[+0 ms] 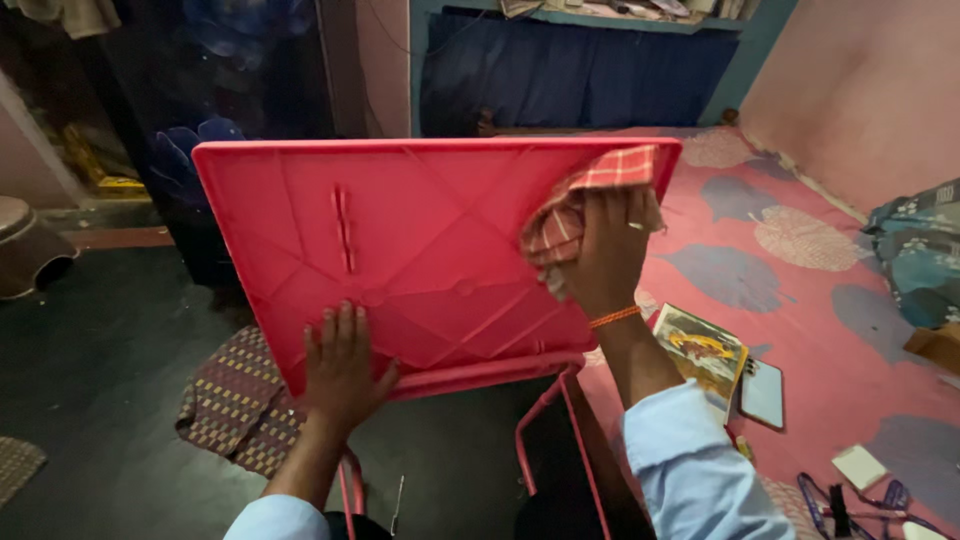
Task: The person wipes the underside and top surface of a pink plastic table using a checkered cloth. They clean the legs and frame, then flip the table upright and continue wiping the top surface.
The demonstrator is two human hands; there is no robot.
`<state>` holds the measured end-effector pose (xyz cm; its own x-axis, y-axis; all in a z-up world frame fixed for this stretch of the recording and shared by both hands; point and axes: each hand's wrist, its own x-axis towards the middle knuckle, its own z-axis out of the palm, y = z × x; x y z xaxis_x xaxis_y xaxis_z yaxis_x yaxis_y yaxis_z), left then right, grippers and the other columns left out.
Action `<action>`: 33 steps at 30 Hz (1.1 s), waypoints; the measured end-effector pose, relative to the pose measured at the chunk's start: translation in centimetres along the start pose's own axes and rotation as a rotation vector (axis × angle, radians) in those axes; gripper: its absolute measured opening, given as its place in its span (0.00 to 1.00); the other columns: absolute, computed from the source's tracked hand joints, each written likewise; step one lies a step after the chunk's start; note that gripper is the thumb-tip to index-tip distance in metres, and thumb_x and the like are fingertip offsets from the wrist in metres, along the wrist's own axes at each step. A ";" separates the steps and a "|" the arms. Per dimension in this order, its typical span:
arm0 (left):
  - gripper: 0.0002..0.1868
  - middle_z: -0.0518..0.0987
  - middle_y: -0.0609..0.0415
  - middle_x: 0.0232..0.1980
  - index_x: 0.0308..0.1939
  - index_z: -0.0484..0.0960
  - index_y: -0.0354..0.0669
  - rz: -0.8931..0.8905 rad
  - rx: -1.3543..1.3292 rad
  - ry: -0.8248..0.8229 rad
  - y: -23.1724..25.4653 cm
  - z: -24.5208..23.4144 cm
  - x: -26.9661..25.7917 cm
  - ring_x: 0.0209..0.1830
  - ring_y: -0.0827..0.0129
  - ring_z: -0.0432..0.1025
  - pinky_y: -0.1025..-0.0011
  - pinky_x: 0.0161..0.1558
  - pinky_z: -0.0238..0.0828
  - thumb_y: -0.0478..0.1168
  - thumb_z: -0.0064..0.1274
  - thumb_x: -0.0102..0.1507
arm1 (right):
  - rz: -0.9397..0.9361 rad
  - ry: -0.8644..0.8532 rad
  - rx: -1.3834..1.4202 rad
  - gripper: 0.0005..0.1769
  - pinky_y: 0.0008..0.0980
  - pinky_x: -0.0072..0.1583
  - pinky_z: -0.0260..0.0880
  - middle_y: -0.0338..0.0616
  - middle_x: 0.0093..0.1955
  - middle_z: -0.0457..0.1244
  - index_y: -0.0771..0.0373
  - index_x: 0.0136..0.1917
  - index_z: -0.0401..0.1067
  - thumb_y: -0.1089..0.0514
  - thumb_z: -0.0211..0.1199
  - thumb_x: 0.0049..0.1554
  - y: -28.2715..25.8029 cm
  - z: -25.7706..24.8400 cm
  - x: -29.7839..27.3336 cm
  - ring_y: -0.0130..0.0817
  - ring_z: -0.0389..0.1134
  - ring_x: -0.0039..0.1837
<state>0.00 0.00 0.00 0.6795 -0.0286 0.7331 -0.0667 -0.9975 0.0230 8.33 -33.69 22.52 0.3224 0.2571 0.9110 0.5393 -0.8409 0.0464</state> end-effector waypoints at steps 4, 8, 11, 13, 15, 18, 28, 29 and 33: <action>0.52 0.51 0.39 0.82 0.76 0.58 0.33 0.023 -0.027 0.025 0.2 -0.9 -0.2 0.83 0.46 0.41 0.40 0.78 0.32 0.63 0.54 0.58 | 0.018 0.029 -0.017 0.39 0.64 0.78 0.43 0.58 0.71 0.58 0.64 0.68 0.67 0.50 0.73 0.47 -0.2 0.1 -0.8 0.64 0.50 0.78; 0.52 0.51 0.39 0.82 0.76 0.58 0.33 0.036 -0.055 0.048 0.1 -1.2 0.0 0.83 0.46 0.41 0.40 0.78 0.32 0.63 0.54 0.58 | 0.047 0.042 0.003 0.35 0.61 0.81 0.44 0.58 0.71 0.58 0.63 0.66 0.67 0.55 0.72 0.47 -0.6 0.0 -1.5 0.63 0.51 0.78; 0.52 0.51 0.38 0.81 0.76 0.58 0.32 0.043 -0.034 0.050 0.1 -1.2 0.1 0.83 0.45 0.41 0.40 0.78 0.32 0.63 0.54 0.58 | 0.116 -0.021 0.057 0.42 0.62 0.75 0.47 0.61 0.66 0.58 0.65 0.63 0.64 0.48 0.77 0.41 -1.3 -0.1 -1.4 0.65 0.52 0.73; 0.52 0.51 0.38 0.81 0.76 0.58 0.32 0.035 -0.016 0.043 0.1 -1.2 0.1 0.83 0.45 0.42 0.40 0.77 0.33 0.63 0.55 0.58 | 0.118 -0.089 0.073 0.44 0.63 0.72 0.50 0.60 0.65 0.58 0.66 0.63 0.63 0.49 0.75 0.37 -1.9 -0.2 -1.2 0.64 0.52 0.72; 0.51 0.52 0.38 0.81 0.76 0.59 0.34 0.026 -0.025 0.048 0.4 -1.3 0.2 0.83 0.46 0.43 0.40 0.78 0.34 0.62 0.55 0.58 | 0.078 -0.168 0.059 0.42 0.62 0.73 0.52 0.56 0.66 0.58 0.63 0.65 0.64 0.58 0.67 0.35 -2.1 -0.1 -0.8 0.62 0.53 0.74; 0.51 0.54 0.38 0.80 0.76 0.59 0.33 0.035 -0.006 0.062 0.6 -1.6 0.1 0.82 0.44 0.45 0.38 0.77 0.36 0.62 0.54 0.57 | -0.065 -0.042 -0.175 0.42 0.69 0.74 0.47 0.62 0.72 0.55 0.68 0.70 0.62 0.51 0.71 0.47 -3.3 2.1 -0.1 0.68 0.47 0.79; 0.49 0.54 0.36 0.79 0.76 0.60 0.37 0.033 0.004 0.026 0.9 -2.2 0.2 0.81 0.44 0.45 0.39 0.77 0.35 0.63 0.54 0.58 | -0.008 -0.153 0.115 0.24 0.64 0.70 0.60 0.59 0.70 0.59 0.56 0.73 0.64 0.49 0.50 0.66 -5.7 5.5 -3.9 0.64 0.54 0.76; 0.49 0.53 0.36 0.80 0.76 0.60 0.38 0.035 -0.004 0.022 0.9 -2.4 0.1 0.82 0.44 0.45 0.39 0.77 0.35 0.63 0.54 0.58 | 0.034 -0.205 0.152 0.26 0.64 0.68 0.61 0.58 0.68 0.59 0.58 0.72 0.64 0.49 0.51 0.62 -5.9 5.0 -5.0 0.61 0.56 0.74; 0.50 0.53 0.36 0.80 0.77 0.58 0.39 0.047 -0.012 0.021 0.9 -3.1 0.0 0.82 0.45 0.44 0.40 0.77 0.34 0.62 0.54 0.58 | 0.151 -0.403 0.295 0.31 0.59 0.65 0.64 0.59 0.70 0.58 0.61 0.77 0.59 0.56 0.53 0.62 -5.6 4.3 -8.7 0.57 0.61 0.69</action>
<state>-2.31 -0.70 2.16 0.6600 -0.0739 0.7476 -0.1069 -0.9943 -0.0040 5.85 -29.20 12.58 0.6559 0.3554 0.6659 0.6413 -0.7277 -0.2433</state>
